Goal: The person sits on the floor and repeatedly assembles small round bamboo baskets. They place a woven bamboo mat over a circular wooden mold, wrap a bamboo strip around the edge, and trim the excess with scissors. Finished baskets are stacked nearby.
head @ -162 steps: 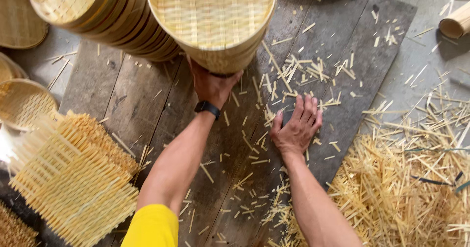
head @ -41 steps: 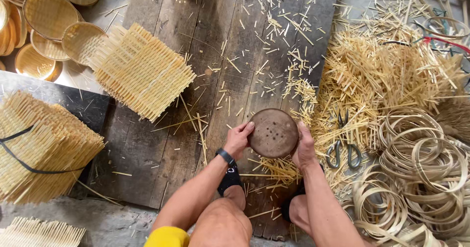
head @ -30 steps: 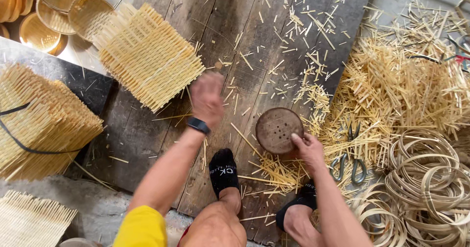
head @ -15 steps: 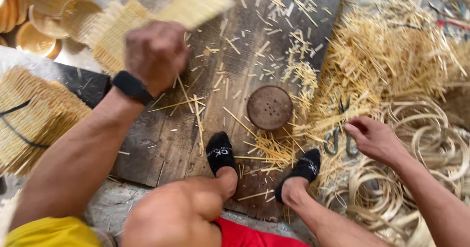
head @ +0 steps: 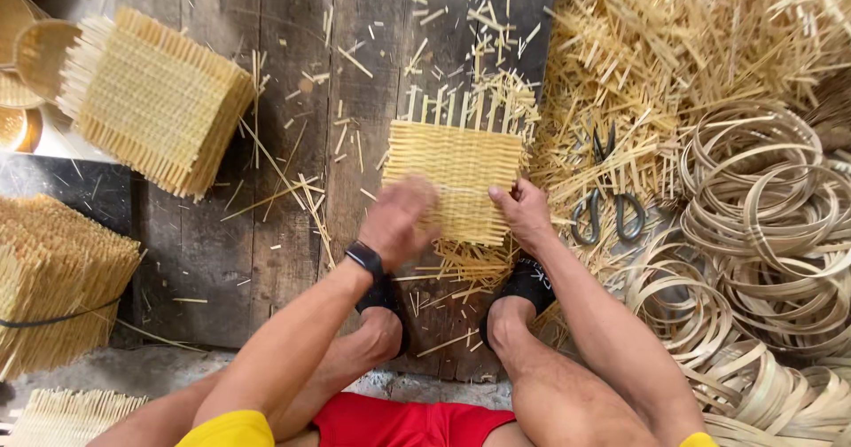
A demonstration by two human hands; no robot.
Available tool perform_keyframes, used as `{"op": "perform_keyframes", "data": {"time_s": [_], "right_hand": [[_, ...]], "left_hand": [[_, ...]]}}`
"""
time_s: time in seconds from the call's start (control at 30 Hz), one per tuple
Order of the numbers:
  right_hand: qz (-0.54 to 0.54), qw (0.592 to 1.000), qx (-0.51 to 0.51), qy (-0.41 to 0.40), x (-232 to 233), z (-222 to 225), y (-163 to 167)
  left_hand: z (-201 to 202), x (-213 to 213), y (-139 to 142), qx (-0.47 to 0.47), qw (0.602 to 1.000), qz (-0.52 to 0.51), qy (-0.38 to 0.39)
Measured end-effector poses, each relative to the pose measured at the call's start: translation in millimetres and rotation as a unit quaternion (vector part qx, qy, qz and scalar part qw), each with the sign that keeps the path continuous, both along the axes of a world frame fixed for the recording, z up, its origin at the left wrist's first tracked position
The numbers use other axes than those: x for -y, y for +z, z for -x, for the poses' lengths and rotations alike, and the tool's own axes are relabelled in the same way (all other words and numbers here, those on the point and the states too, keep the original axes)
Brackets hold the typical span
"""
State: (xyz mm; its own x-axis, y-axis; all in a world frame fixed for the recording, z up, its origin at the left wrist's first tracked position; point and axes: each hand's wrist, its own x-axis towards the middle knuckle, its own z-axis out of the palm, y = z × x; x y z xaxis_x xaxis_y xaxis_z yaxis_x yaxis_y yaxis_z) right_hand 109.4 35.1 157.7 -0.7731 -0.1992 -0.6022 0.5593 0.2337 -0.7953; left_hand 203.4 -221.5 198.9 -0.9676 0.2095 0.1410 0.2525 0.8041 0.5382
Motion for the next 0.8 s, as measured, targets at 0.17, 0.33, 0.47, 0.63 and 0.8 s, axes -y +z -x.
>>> {"op": "perform_keyframes", "data": {"time_s": [0.17, 0.33, 0.47, 0.63, 0.8], "right_hand": [[-0.033, 0.998, -0.051, -0.032, 6, -4, -11], [-0.013, 0.997, -0.049, -0.064, 13, -7, -11], [-0.009, 0.996, -0.04, -0.075, 11, -9, -10], [-0.016, 0.994, -0.049, -0.094, -11, -20, 1], [-0.083, 0.991, -0.079, -0.072, -21, -31, 8]], "left_hand": [[44, 45, -35, 0.331, 0.828, -0.272, 0.362], [40, 58, -60, 0.372, 0.766, -0.394, 0.346], [31, 49, -68, 0.327, 0.743, -0.46, 0.359], [24, 23, -62, 0.313, 0.762, -0.45, 0.345], [33, 4, -32, 0.314, 0.795, -0.388, 0.345]]}}
